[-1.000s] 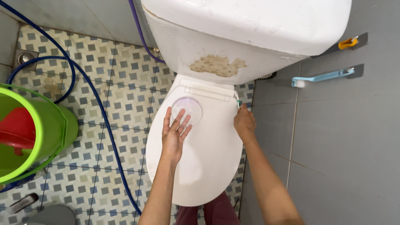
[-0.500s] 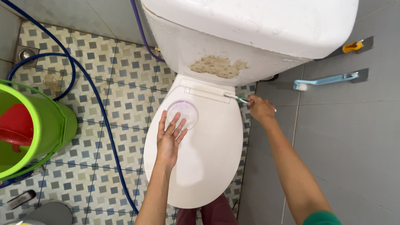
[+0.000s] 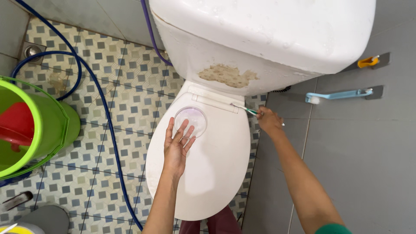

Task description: The person scrubs the exterior of a white toilet cistern and the toilet seat using a toothbrush and water from a small plastic container. The person repeatedly dips the toothbrush into the container and scrubs the stained surfaces.

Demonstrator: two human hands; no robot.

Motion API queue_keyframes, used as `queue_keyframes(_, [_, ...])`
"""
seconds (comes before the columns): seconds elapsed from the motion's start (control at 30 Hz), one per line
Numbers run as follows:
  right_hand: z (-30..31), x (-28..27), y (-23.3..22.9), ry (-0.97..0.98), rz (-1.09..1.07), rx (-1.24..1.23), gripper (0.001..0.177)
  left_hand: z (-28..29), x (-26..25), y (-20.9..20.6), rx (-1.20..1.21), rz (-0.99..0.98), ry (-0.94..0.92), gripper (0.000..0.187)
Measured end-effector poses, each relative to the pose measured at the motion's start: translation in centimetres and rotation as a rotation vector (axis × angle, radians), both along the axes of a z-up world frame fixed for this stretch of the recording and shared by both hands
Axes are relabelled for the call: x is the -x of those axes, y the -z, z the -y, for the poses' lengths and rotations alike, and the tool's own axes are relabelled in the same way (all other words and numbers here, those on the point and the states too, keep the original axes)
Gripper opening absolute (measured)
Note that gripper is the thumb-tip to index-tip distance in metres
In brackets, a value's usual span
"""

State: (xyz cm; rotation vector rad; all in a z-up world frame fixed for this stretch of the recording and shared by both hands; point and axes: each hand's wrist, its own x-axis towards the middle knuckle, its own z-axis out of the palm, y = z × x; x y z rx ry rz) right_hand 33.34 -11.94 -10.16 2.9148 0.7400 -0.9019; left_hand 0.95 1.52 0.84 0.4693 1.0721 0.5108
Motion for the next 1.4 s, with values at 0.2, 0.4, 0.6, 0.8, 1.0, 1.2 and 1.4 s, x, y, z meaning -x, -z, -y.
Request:
queue_keyframes(0.2, [-4.6, 1.8, 2.2, -0.125, 0.034, -0.066, 0.012, 0.3, 0.4, 0.2, -0.012, -0.005, -0.039, 0.061])
queue_keyframes(0.4, [-4.6, 1.4, 2.8, -0.176, 0.014, -0.056, 0.014, 1.0, 0.3, 0.1, 0.011, -0.026, -0.081, 0.061])
queue_keyframes(0.6, [-2.6, -1.5, 1.2, -0.129, -0.024, -0.003, 0.015, 1.4, -0.2, -0.4, -0.007, -0.022, -0.083, 0.060])
queue_keyframes(0.8, [-6.5, 2.3, 4.0, -0.275, 0.024, -0.117, 0.010, 2.4, -1.3, 0.2, -0.005, -0.040, -0.082, 0.060])
queue_keyframes(1.0, [-2.0, -1.4, 1.1, -0.161, -0.027, -0.024, 0.015, 2.7, -1.2, 0.0, -0.009, -0.023, -0.115, 0.061])
queue_keyframes(1.2, [-4.3, 1.2, 1.0, -0.151, 0.009, -0.086, 0.013, 3.1, -1.8, -0.1, -0.015, -0.022, -0.113, 0.061])
queue_keyframes(1.4, [-5.0, 1.8, 3.1, -0.324, 0.052, -0.153, 0.008, 3.8, -2.4, 0.0, -0.007, -0.053, -0.103, 0.061])
